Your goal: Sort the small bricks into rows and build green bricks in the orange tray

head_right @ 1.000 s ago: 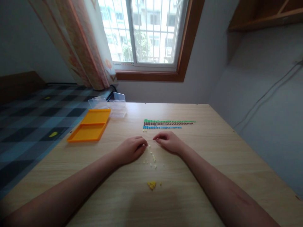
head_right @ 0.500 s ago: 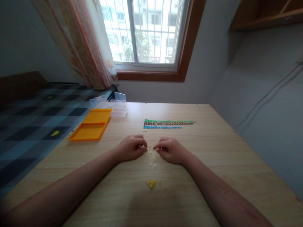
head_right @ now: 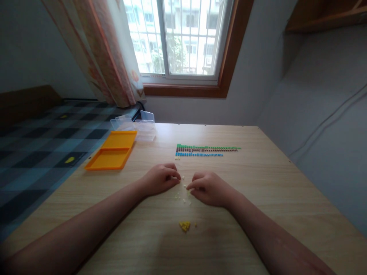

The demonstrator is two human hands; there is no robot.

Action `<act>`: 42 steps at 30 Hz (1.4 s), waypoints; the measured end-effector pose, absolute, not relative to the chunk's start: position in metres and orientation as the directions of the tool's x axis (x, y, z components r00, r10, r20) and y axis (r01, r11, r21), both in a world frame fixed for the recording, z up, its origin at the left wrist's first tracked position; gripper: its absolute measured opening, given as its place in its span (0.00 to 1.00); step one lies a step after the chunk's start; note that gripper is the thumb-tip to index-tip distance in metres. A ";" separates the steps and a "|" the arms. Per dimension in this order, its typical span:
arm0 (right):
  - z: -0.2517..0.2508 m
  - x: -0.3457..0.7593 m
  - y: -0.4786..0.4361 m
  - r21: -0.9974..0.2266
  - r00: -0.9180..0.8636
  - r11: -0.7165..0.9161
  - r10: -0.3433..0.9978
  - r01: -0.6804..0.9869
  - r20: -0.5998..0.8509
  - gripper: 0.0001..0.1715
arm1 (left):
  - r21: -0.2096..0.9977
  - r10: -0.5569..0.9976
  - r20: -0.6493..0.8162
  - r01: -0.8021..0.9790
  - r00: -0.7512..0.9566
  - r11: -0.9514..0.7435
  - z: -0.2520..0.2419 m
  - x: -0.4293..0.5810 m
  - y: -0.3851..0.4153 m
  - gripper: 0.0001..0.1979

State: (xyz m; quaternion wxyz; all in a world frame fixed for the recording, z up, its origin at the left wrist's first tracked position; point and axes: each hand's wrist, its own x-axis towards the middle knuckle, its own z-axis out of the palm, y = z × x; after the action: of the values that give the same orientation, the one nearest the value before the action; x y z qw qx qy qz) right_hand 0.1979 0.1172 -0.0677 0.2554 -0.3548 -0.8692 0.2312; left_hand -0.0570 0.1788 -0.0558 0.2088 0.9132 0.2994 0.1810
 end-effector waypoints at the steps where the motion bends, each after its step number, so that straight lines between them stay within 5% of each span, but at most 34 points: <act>1: -0.068 0.198 0.117 -0.572 -0.621 0.648 0.731 0.503 0.282 0.12 | 0.482 0.623 0.212 0.474 0.753 -0.736 -0.057 -0.057 0.179 0.08; 13: -0.073 0.199 0.130 -0.385 -0.559 0.663 0.748 0.642 0.357 0.18 | 0.396 0.634 0.241 0.523 0.735 -0.755 -0.060 -0.056 0.179 0.09; 24: -0.070 0.204 0.120 -0.454 -0.613 0.691 0.717 0.563 0.332 0.08 | 0.392 0.660 0.263 0.547 0.704 -0.740 -0.062 -0.055 0.178 0.07; 42: -0.075 0.196 0.127 -0.380 -0.525 0.645 0.762 0.663 0.379 0.11 | 0.374 0.669 0.268 0.565 0.693 -0.735 -0.062 -0.053 0.179 0.03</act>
State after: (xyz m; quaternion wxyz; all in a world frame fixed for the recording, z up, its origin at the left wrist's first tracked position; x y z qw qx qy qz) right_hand 0.1960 0.1265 -0.0748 0.2631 -0.4104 -0.8680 0.0944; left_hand -0.0528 0.1790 -0.0621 0.1322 0.9105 0.3390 0.1964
